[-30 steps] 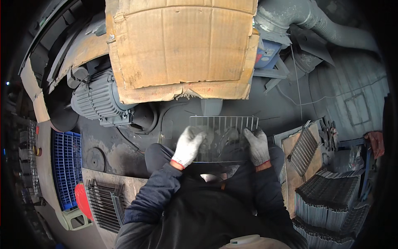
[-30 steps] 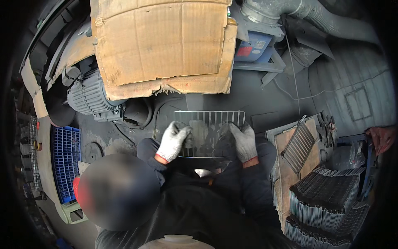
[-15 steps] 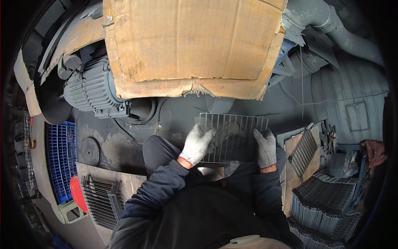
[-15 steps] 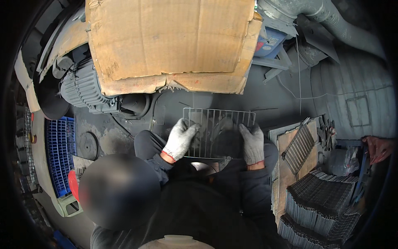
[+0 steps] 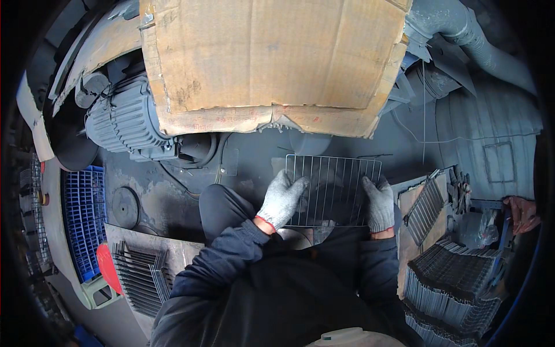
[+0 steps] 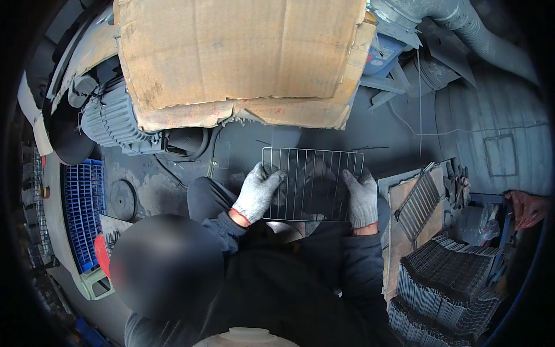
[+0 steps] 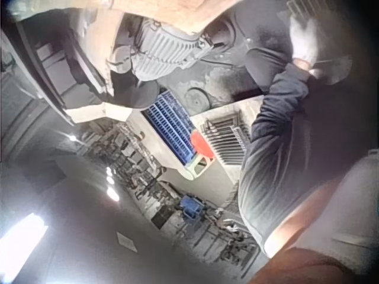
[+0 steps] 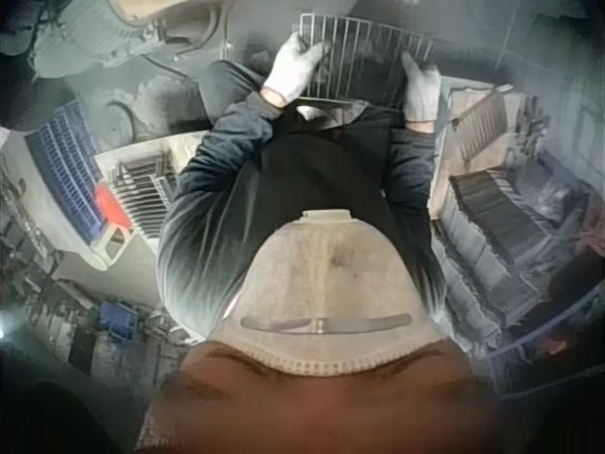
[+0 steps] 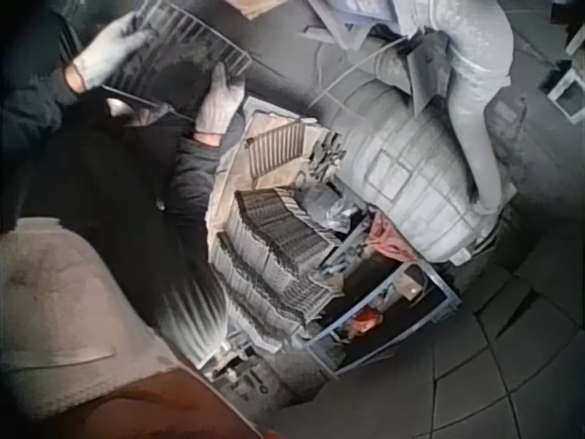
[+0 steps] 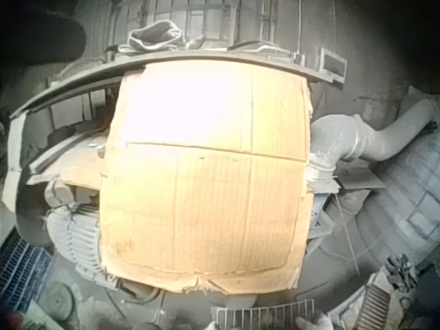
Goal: Straighten the wires on metal grates by hand and check for alignment.
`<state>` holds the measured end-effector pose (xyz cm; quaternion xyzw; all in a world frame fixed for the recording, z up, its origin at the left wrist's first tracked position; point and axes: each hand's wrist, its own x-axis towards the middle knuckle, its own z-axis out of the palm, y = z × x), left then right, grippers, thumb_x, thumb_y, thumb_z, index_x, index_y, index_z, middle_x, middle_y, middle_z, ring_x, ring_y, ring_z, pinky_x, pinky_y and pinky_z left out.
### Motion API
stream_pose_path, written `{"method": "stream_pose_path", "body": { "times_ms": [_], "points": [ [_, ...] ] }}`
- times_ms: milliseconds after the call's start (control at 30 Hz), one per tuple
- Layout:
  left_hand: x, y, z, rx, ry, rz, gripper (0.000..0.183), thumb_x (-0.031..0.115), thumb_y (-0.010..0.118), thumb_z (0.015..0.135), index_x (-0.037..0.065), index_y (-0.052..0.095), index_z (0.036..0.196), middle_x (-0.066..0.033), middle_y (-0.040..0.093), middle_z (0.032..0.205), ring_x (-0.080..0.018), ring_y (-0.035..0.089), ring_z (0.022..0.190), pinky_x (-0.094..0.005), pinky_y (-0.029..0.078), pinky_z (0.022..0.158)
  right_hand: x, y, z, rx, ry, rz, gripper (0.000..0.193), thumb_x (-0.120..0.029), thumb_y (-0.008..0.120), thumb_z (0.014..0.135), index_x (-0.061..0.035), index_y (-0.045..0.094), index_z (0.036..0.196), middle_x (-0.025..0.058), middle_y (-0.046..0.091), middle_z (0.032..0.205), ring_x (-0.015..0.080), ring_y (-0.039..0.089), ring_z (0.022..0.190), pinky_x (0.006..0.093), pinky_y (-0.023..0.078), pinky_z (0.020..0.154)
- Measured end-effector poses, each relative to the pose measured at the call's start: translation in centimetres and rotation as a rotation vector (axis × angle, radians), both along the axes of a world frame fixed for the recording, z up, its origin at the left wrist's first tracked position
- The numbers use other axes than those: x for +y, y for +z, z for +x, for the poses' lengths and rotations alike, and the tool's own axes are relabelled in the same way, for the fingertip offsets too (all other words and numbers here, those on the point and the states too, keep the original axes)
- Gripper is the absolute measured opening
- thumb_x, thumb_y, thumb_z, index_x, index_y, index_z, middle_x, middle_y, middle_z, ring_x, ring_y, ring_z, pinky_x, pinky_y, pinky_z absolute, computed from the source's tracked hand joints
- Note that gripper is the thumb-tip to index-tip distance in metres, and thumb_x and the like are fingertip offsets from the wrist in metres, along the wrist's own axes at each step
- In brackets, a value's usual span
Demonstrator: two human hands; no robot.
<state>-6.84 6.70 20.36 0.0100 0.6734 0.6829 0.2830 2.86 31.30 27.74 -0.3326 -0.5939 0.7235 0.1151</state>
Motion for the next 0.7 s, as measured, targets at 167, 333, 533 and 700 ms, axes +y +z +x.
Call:
{"method": "stream_pose_path", "body": {
  "times_ms": [167,333,533,700],
  "points": [
    [-6.0,3.9,-1.8,-0.305,0.160,0.133,0.024,0.015,0.072,0.106,0.001,0.062,0.121,-0.0092,0.073,0.094,-0.0150,0.070,0.065,-0.0313,0.057,0.053,-5.0,-0.1,-4.0,-0.095,0.141,0.090,0.016,-0.010,0.076,0.102,-0.0002,0.077,0.115,0.0035,0.079,0.105,0.0125,0.071,0.088,0.0301,0.057,0.079],
    [-7.3,4.1,-4.2,-0.394,0.095,0.012,0.028,0.017,0.071,0.106,-0.002,0.061,0.124,-0.0098,0.074,0.093,-0.0158,0.072,0.069,-0.0308,0.059,0.052,-3.8,-3.0,-3.8,-0.175,0.169,-0.046,0.017,-0.011,0.077,0.101,-0.0005,0.077,0.115,0.0027,0.078,0.105,0.0111,0.070,0.090,0.0304,0.056,0.079],
    [1.3,-0.3,-1.6,-0.248,-0.060,0.149,0.027,0.010,0.075,0.103,0.002,0.067,0.128,-0.0044,0.075,0.113,-0.0128,0.068,0.098,-0.0282,0.056,0.087,3.0,-0.2,1.4,-0.090,-0.044,-0.146,0.033,-0.003,0.065,0.102,0.0063,0.071,0.133,0.0166,0.077,0.122,0.0241,0.076,0.109,0.0330,0.062,0.094],
    [-7.1,4.9,-4.4,-0.427,0.079,0.134,0.019,0.016,0.071,0.104,0.002,0.065,0.116,-0.0090,0.074,0.092,-0.0221,0.072,0.066,-0.0360,0.063,0.059,-3.4,-1.0,-3.7,-0.171,0.188,-0.042,0.025,-0.014,0.072,0.103,-0.0028,0.078,0.125,0.0059,0.075,0.105,0.0184,0.068,0.097,0.0335,0.056,0.088]
  ]
}}
